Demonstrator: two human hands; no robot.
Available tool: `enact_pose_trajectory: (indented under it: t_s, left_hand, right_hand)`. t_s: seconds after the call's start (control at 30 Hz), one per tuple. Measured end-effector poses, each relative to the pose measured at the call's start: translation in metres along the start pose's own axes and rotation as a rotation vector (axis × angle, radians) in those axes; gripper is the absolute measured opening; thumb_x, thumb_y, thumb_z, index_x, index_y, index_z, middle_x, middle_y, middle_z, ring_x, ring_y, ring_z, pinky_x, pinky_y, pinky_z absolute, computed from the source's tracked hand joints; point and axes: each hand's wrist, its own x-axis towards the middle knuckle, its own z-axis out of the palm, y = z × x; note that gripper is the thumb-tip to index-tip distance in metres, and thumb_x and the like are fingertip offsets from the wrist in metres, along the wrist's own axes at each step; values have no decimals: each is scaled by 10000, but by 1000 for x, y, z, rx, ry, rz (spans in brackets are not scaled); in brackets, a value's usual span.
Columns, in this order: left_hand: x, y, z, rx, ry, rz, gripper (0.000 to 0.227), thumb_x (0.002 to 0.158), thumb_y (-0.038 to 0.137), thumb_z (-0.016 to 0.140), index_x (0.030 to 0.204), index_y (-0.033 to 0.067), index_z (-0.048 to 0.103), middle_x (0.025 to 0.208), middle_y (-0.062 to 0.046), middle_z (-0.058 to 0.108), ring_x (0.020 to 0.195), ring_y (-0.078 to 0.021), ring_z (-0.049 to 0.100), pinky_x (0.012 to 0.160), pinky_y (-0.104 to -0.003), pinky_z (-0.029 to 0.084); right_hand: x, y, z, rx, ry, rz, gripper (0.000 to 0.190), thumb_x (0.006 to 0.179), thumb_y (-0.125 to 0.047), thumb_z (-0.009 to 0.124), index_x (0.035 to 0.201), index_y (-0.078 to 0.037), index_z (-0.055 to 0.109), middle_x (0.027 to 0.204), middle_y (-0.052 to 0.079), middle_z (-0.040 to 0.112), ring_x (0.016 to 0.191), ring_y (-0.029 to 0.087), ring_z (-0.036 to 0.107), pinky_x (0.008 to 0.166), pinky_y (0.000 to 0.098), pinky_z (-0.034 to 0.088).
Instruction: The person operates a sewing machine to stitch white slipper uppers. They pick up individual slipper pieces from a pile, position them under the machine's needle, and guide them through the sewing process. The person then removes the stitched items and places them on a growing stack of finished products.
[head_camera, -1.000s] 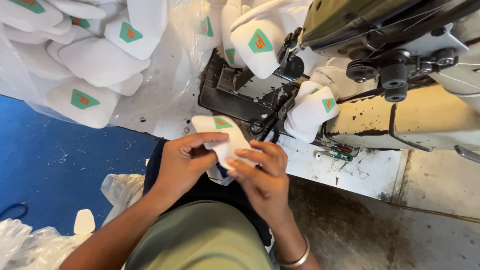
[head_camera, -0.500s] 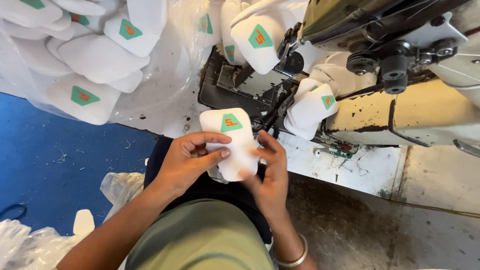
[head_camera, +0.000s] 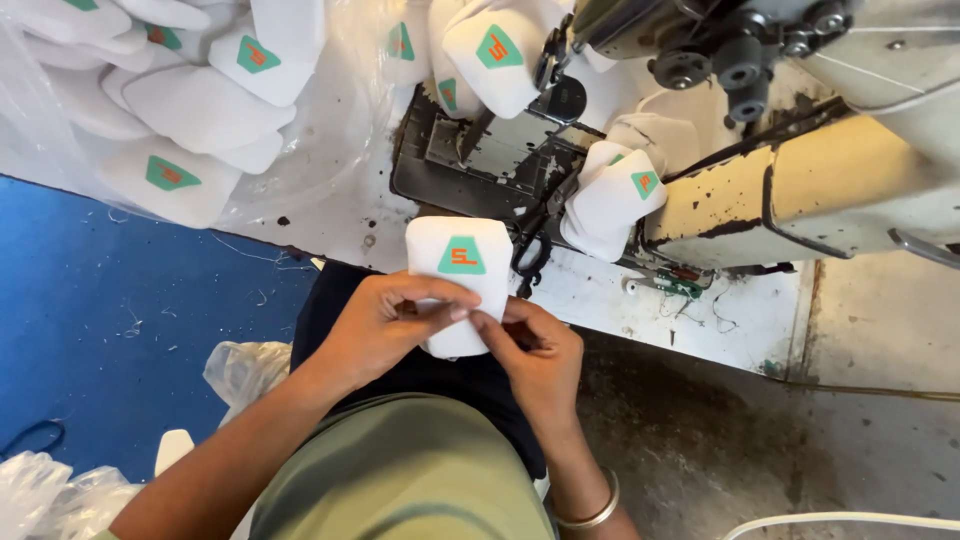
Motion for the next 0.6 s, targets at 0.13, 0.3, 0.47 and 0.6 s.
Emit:
enact_pose_trajectory:
  t_s: [0.13,0.3,0.47,0.6]
  left_hand:
    - [-3,-8,0,-240,29,16,224,913,54,730,1127,-1,770,1050,-48,766,972,-103,690,884,-275,566]
    - [-9,9,12,-555,-25,-66,257,874,5,704,1125,10,759,1097,-69,743,1042,-141,695,937,-293,557]
    - [-6,-21,16,-260,31,-17,189,930,-47,690,1086,0,787,1083,-77,767,992,-131,681,889,-280,544]
    - [-12,-19,21,-179,32,-9,219,918,-71,674,1056,31,809,1043,-65,788,979,-134,709,899,-282,564]
  right_hand:
    - [-5,-2,-6,96,-66,54,222,909,-25,736,1122,-11,675,956,26,734,852,75,670,770,220,559]
    - [-16,25,-18,269,-120,181,209,881,21,776,1039,-16,644,877,39,707,750,96,648,677,240,544]
    - [-27,19,-19,224,-137,-1,274,855,46,830,1020,-26,623,943,15,662,886,83,633,812,254,533]
    - [-20,0,-24,389,-206,58,309,852,-130,805,1101,-51,640,999,-3,676,951,82,647,887,266,536]
